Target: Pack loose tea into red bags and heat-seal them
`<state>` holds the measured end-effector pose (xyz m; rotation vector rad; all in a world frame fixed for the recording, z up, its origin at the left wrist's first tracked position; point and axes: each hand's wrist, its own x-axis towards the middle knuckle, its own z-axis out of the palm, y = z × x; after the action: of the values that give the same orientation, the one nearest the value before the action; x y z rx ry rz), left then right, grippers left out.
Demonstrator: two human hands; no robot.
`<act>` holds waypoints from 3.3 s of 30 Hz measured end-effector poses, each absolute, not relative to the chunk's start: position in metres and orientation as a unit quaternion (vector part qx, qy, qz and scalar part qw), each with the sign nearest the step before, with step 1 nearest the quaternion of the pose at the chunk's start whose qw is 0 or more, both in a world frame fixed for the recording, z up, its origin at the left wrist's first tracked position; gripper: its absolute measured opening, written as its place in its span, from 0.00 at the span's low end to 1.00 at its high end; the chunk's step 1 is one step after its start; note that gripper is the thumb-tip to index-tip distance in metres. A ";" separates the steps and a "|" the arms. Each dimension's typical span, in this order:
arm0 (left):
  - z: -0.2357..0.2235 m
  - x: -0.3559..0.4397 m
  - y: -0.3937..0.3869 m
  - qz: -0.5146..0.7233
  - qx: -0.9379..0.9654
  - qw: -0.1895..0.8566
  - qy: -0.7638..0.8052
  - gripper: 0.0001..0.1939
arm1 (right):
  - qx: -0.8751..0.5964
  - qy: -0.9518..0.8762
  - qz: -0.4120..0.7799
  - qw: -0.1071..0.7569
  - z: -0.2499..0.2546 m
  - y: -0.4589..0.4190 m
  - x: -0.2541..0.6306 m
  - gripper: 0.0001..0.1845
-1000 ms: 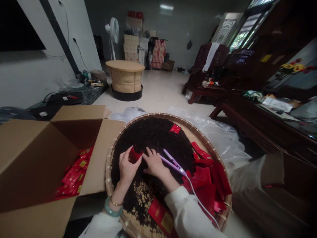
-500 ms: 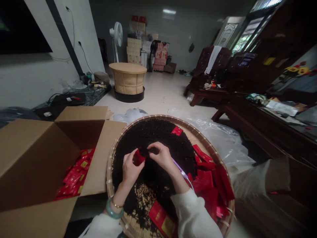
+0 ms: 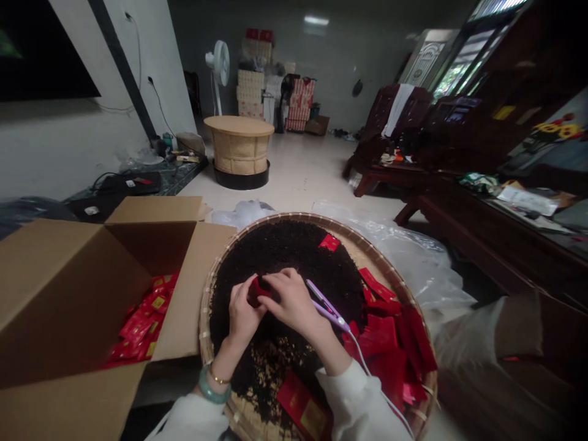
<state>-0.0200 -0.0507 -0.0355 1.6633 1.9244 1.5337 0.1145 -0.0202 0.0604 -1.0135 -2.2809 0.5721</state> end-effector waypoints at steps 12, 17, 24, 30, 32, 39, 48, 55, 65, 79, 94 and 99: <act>-0.030 -0.016 -0.047 0.492 0.573 0.169 0.633 0.34 | -0.351 -0.871 0.228 0.259 0.051 0.000 0.133 0.16; -0.030 -0.013 -0.047 0.488 0.552 0.209 0.644 0.28 | -0.347 -0.846 0.276 0.296 0.060 -0.002 0.148 0.15; -0.028 -0.010 -0.050 0.465 0.537 0.275 0.647 0.30 | -0.353 -0.869 0.234 0.255 0.063 -0.009 0.145 0.09; -0.024 -0.013 -0.047 0.462 0.578 0.361 0.568 0.20 | -0.284 -0.911 0.210 0.213 0.071 -0.015 0.151 0.12; -0.024 -0.014 -0.047 0.466 0.586 0.349 0.563 0.15 | -0.262 -0.909 0.219 0.239 0.074 -0.019 0.154 0.13; -0.018 -0.015 -0.053 0.528 0.604 0.321 0.503 0.11 | -0.284 -0.847 0.211 0.396 0.079 -0.034 0.162 0.10; -0.026 -0.016 -0.052 0.479 0.682 0.278 0.478 0.11 | -0.363 -0.874 0.228 0.227 0.073 -0.030 0.148 0.06; -0.019 -0.015 -0.052 0.398 0.585 0.455 0.540 0.14 | -0.404 -0.774 0.306 0.379 0.053 -0.008 0.151 0.09; -0.009 -0.015 -0.049 0.452 0.460 0.572 0.507 0.22 | -0.394 -0.792 0.359 0.299 0.048 -0.015 0.154 0.05; -0.009 -0.010 -0.050 0.521 0.374 0.565 0.518 0.16 | -0.439 -0.681 0.493 0.316 0.009 -0.012 0.149 0.11; -0.011 -0.011 -0.051 0.534 0.455 0.486 0.521 0.13 | -0.382 -0.804 0.436 0.134 0.033 -0.014 0.155 0.21; -0.011 -0.010 -0.051 0.540 0.446 0.488 0.522 0.13 | -0.427 -0.811 0.352 0.193 0.035 -0.019 0.151 0.14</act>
<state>-0.0099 -0.0510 -0.0111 1.0844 1.2682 1.3123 0.1510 -0.0186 0.0350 -1.1975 -2.2749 0.9872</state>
